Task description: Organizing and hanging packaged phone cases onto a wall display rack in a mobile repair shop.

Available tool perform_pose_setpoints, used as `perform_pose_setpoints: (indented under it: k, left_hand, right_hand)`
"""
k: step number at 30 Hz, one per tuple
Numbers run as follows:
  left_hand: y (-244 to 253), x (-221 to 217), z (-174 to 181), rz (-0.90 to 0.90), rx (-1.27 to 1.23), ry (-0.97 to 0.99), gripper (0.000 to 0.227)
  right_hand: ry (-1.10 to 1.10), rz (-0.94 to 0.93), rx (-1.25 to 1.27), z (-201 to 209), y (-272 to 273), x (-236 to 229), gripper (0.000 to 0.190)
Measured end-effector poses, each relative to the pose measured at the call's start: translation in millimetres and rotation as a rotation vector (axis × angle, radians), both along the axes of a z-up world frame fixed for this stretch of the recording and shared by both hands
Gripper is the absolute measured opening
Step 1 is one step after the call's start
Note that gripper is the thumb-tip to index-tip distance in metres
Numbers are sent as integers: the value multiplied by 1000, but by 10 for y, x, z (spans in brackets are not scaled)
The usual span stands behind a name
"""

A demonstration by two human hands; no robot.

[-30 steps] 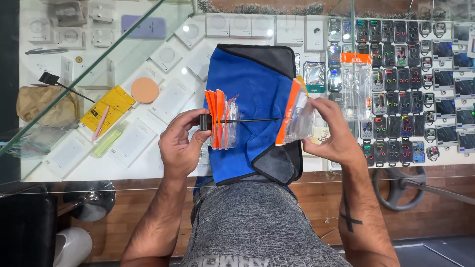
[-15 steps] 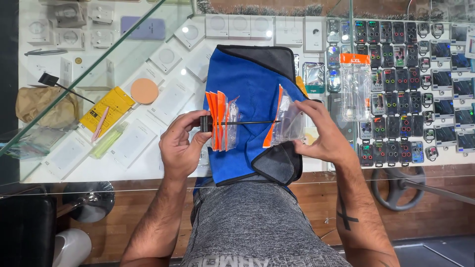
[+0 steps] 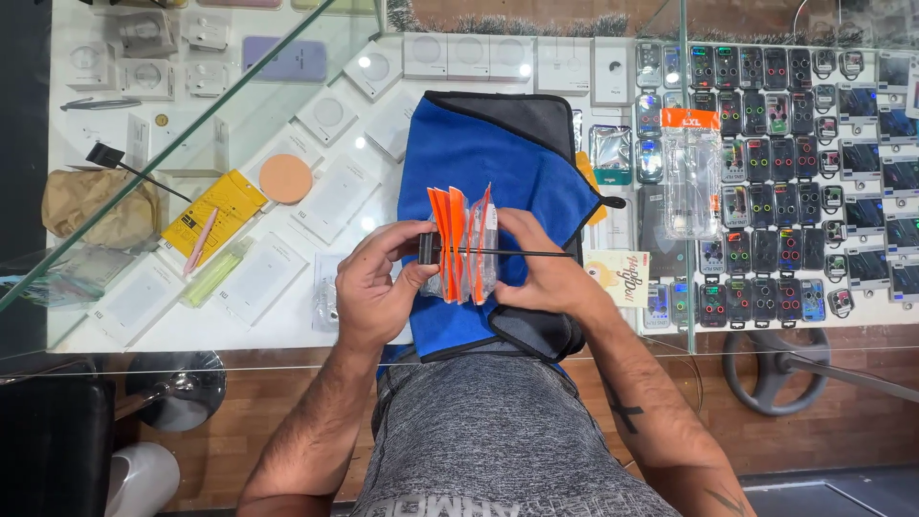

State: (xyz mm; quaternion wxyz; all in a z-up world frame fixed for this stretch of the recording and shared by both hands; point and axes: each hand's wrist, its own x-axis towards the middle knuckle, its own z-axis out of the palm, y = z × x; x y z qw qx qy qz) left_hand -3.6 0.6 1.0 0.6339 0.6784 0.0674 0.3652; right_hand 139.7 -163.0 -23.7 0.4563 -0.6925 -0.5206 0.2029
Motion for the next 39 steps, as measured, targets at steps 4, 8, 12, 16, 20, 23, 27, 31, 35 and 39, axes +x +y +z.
perform_pose_setpoints:
  k: [4,8,12,16,20,23,27,31,35,39]
  left_hand:
    - [-24,18,-9,-13,2,-2,29]
    - [14,3,-31,-28,0,-17,29]
    - [66,-44,-106,12,-8,4,31]
    - [91,-65,-115,63,-18,17,32]
    - [92,-37,-110,62,-23,10,32]
    - [97,-24,-101,67,-32,13,32]
    - [99,-36,-119,66,-37,7,32]
    - [107,-51,-120,67,-47,15,32]
    - [127,-40,-142,98,-52,5,32]
    - [142,-69,-141,84,-52,-3,33]
  right_hand:
    - [73,16,23,46,84,-79,76]
    - [31,-25,19,-26,-17,15,80]
    - [-147,-363,47,-192,-405,376,75]
    - [-523,-899,-43,-494,-1028,927,50]
    - [-681,-1053,-280,-748,-1455,1180,56]
    - [-379,-1128,-574,-676,-1455,1144,62]
    - [-391,-1130,-687,-708,-1475,1169,63]
    - [-343,-1153,-638,-586,-1398,1125,63]
    - [-35,-1101,-307,-431,-1284,959,65]
    - [-4,-675,118,-243,-1094,640,77]
